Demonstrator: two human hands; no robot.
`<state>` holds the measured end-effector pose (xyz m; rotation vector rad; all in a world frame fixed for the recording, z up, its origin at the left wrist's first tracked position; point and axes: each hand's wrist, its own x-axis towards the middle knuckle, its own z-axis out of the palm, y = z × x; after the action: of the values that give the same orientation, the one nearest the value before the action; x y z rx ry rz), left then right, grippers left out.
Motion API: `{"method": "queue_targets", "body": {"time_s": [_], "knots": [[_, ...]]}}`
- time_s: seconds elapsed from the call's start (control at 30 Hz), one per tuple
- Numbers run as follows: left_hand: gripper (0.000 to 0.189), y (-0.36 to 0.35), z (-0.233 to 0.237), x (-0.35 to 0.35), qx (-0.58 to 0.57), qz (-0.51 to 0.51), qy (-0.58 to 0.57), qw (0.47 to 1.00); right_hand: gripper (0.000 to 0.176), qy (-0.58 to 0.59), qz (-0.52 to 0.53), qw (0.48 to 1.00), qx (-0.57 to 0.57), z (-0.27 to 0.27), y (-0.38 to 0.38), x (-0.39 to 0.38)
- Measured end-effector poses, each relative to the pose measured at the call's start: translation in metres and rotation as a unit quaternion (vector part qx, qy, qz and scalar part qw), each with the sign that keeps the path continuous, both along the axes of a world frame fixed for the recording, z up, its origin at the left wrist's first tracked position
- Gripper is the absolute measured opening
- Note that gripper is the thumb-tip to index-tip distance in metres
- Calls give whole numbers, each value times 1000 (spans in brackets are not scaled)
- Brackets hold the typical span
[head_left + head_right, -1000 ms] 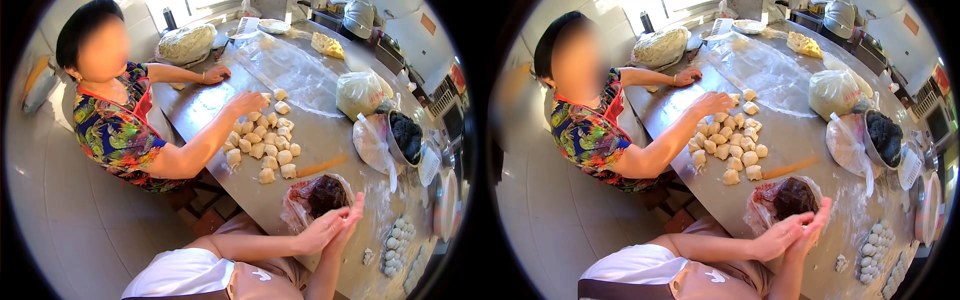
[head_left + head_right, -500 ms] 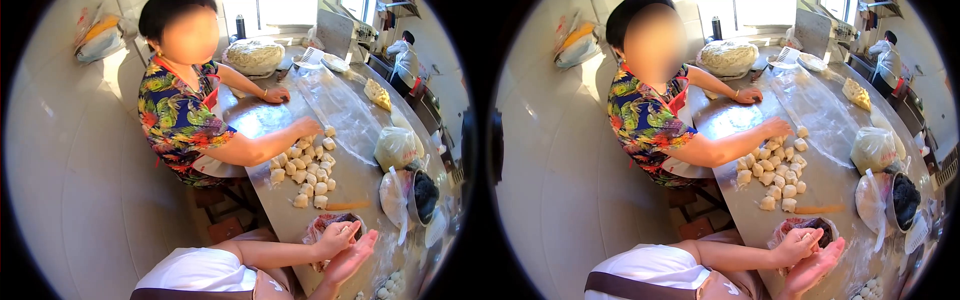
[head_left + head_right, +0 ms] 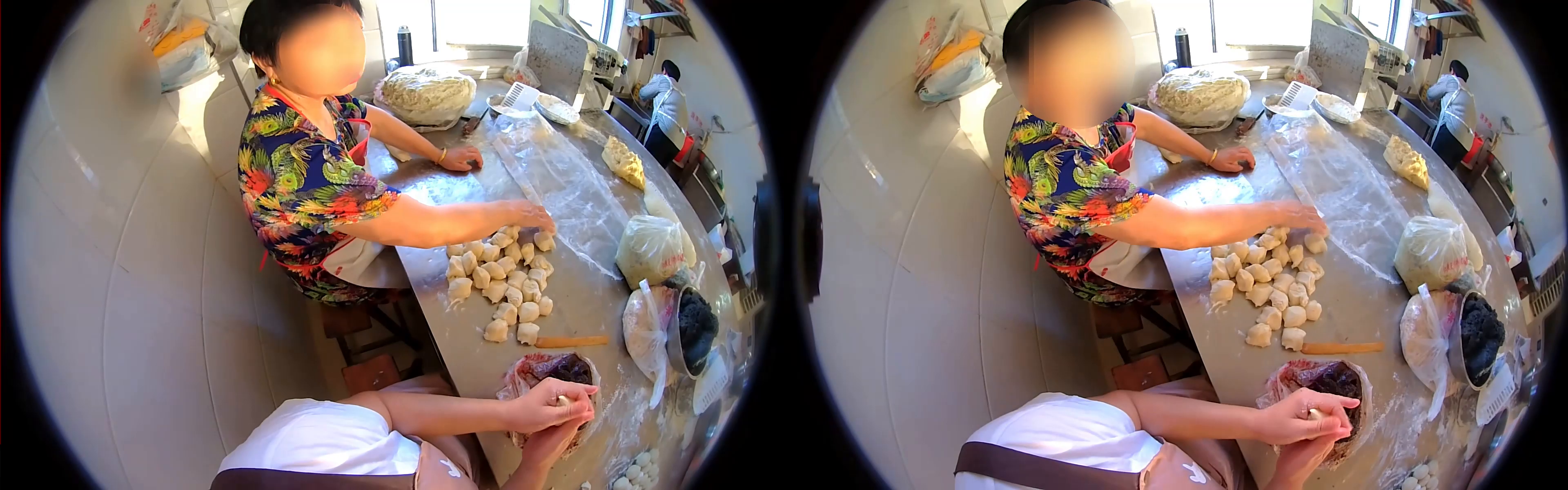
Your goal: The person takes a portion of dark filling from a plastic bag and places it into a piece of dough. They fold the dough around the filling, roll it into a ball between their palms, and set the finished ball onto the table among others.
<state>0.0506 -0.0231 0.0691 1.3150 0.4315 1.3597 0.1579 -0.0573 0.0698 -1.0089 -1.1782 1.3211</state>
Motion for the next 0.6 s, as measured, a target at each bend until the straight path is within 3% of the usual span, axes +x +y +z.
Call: {"method": "queue_targets", "body": {"time_s": [0.07, 0.17, 0.2, 0.3, 0.33, 0.37, 0.4, 0.43, 0.47, 0.57, 0.6], "knots": [[35, 3, -13, 4, -91, -4, -19, 996, 57, 89, -28, 995, -32, 2, -1, -9], [40, 9, -27, 6, -116, 26, -29, 993, 59, -120, -43, 990, 54, -1, 2, -11], [41, 6, -23, 11, -78, 57, -40, 994, 59, -86, -26, 996, 3, 5, 4, -7], [51, -7, 7, 3, -84, 1, -101, 991, 59, 39, 3, 998, -56, -3, 9, 10], [54, -6, 13, -1, -25, 47, -63, 997, 60, 50, 10, 996, -74, -6, 8, 15], [59, -5, 16, -3, 34, 93, -25, 995, 62, -30, -25, 999, -11, -13, 8, 17], [48, -2, 9, -2, 63, 106, 32, 992, 64, -110, -60, 991, 52, -22, 10, 16], [36, 1, 5, -5, 12, 15, 50, 999, 66, -188, -95, 971, 115, -32, 10, 17], [33, -2, 3, -3, -38, 27, 41, 998, 69, 53, 27, 998, -7, -49, 21, 35], [37, 0, 0, -8, -126, 14, 72, 989, 67, -20, 7, 1000, -6, -4, 4, 2], [39, 6, -6, -9, -142, 0, 93, 985, 64, -160, -30, 984, 78, 4, 4, -8]]}}
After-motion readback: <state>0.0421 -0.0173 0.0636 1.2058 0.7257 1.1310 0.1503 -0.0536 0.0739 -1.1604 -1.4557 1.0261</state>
